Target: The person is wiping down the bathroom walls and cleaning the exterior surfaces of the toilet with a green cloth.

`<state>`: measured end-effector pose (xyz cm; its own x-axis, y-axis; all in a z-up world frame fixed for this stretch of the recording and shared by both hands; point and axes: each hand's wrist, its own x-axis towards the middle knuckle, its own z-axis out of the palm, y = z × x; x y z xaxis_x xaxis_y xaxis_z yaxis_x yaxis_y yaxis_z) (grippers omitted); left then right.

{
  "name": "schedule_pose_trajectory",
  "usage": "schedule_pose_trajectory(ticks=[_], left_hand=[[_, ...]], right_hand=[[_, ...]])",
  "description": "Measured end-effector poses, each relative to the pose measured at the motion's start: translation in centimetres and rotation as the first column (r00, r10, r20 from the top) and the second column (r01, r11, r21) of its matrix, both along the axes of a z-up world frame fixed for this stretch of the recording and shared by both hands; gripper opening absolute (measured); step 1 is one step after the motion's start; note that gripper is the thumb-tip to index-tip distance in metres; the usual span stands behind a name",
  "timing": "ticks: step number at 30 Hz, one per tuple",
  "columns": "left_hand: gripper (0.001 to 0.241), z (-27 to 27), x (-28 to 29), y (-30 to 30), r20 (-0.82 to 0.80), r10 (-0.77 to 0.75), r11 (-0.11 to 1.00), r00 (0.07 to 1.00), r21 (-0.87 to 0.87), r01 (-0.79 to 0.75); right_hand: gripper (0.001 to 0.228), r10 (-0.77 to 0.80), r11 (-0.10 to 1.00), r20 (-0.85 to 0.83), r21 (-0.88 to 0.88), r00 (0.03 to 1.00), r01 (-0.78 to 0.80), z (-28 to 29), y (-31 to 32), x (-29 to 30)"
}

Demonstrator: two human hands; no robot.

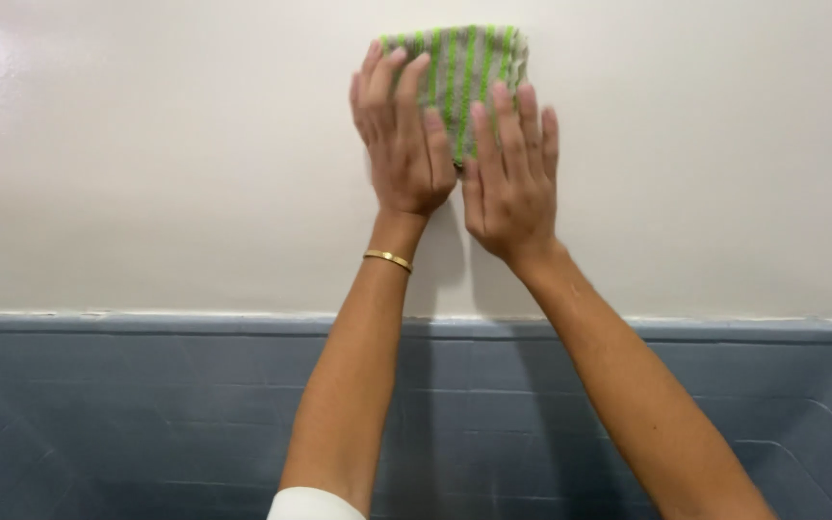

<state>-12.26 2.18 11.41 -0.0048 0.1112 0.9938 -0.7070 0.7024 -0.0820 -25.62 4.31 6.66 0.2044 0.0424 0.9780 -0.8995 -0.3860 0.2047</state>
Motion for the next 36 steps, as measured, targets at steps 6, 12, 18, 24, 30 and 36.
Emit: schedule_pose_trajectory(ticks=[6,12,18,24,30,36], left_hand=[[0.041,1.2,0.2,1.7,-0.235,-0.087,0.996,0.968,-0.048,0.077],[0.039,1.2,2.3,2.0,-0.176,-0.102,0.995,0.979,-0.041,0.096],[0.044,0.7,6.8,0.2,0.130,0.341,0.940,0.931,-0.049,-0.338],[0.045,0.5,7.2,1.1,0.018,0.394,0.918,0.919,0.045,-0.395],[0.047,0.0,7.4,-0.1,-0.029,0.266,0.963,0.964,0.050,-0.264],[0.057,-0.8,7.7,-1.1,-0.114,0.141,0.989,0.984,-0.033,-0.145]], right_hand=[[0.042,0.050,0.997,-0.208,-0.040,0.977,-0.059,5.1,1.1,2.4],[0.040,-0.004,0.996,-0.219,-0.090,0.976,-0.017,5.5,0.0,2.4],[0.052,-0.087,0.996,-0.217,-0.009,0.972,0.087,5.4,-0.4,2.3],[0.064,-0.035,0.999,-0.165,-0.025,0.986,0.032,6.1,0.4,4.7],[0.047,-0.133,0.989,-0.066,0.061,0.989,0.137,7.9,-1.9,5.4],[0.022,0.054,0.983,-0.045,-0.174,0.998,-0.061,10.9,0.3,7.3]])
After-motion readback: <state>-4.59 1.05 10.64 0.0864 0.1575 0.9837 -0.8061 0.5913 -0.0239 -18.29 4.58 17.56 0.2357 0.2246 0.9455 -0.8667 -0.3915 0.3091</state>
